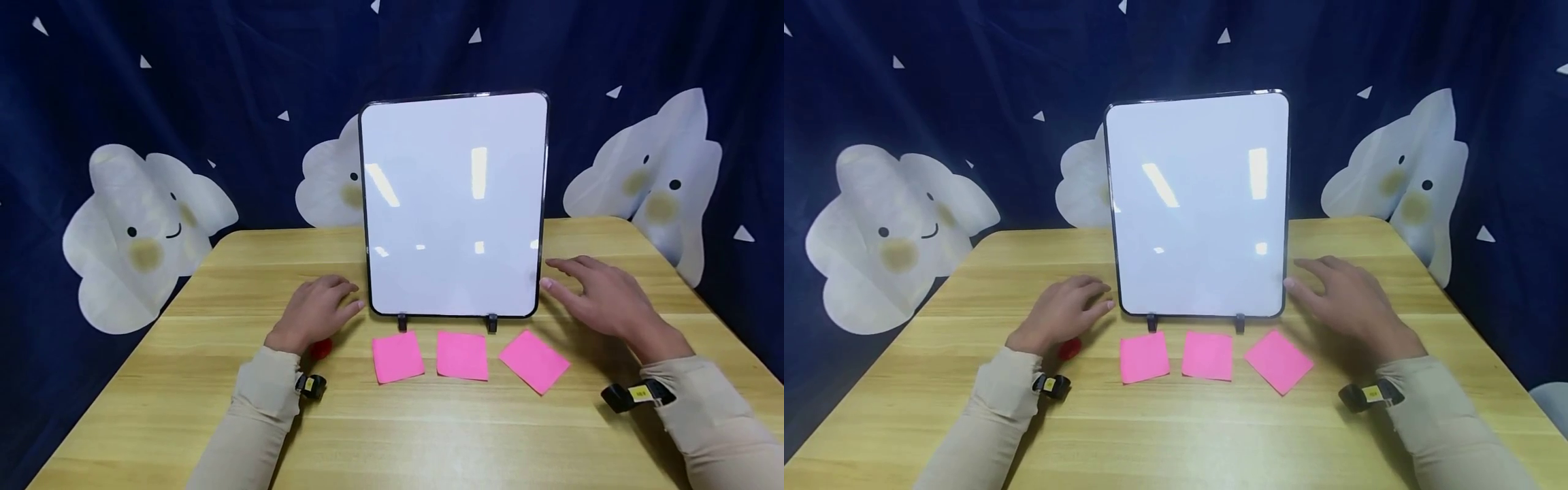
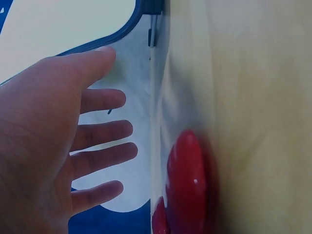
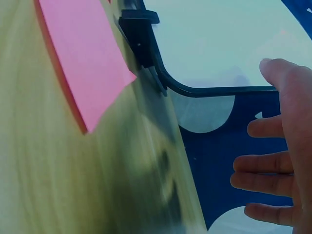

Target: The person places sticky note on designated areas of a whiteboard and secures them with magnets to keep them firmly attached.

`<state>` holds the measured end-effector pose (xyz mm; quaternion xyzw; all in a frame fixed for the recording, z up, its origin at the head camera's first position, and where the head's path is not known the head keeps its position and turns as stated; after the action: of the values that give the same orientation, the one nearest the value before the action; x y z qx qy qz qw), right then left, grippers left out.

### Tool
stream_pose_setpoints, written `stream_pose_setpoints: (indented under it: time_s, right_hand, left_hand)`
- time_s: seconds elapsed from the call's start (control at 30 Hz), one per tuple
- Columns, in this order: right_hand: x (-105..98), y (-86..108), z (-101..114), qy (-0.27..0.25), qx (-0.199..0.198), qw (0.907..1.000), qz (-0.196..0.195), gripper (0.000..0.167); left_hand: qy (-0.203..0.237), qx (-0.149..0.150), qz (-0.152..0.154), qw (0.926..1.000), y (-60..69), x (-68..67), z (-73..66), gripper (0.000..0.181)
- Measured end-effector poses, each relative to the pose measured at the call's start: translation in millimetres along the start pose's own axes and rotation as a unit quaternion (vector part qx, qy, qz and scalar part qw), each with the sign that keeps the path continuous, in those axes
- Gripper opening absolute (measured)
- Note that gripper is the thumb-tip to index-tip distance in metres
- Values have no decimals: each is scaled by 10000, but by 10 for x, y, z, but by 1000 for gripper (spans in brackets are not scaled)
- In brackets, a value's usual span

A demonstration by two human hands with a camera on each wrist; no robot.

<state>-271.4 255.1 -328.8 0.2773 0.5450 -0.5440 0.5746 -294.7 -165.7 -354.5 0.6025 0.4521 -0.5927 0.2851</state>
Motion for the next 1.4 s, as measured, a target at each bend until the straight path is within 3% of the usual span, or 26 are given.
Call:
stream_pose_setpoints:
  time_s: [0.43, 0.7, 0.87, 1.13, 1.4]
  right_hand:
    - [106, 101, 27, -1177, -36, 9926, -284, 37]
    - [245, 141, 59, -1576, 131, 9874, -50, 35]
    - [341, 149, 102, -1586, 50, 9872, 149, 31]
    - [427, 148, 155, -1448, 97, 9887, 374, 35]
    - [480, 186, 174, -1325, 152, 9879, 793, 37]
  left_hand:
    - [178, 129, -219, 9995, 190, -9, -29, 38]
    - [789, 112, -173, 9967, 267, 23, -51, 33]
    - [960, 158, -91, 9952, 278, 10, -49, 32]
    - [1347, -144, 150, 9907, 332, -63, 107, 33]
    - [1434, -364, 42, 9890, 342, -127, 220, 31]
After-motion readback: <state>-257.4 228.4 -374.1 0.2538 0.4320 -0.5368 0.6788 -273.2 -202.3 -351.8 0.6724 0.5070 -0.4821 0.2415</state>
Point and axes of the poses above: each hand's wrist, its own y-axis away from the middle knuckle, its own x-axis out of the palm, z = x × y, the point moved 8 cm from there along -y, towards the middle knuckle, and after that the axes turned 1 degree about z, right-handed, at the moved point
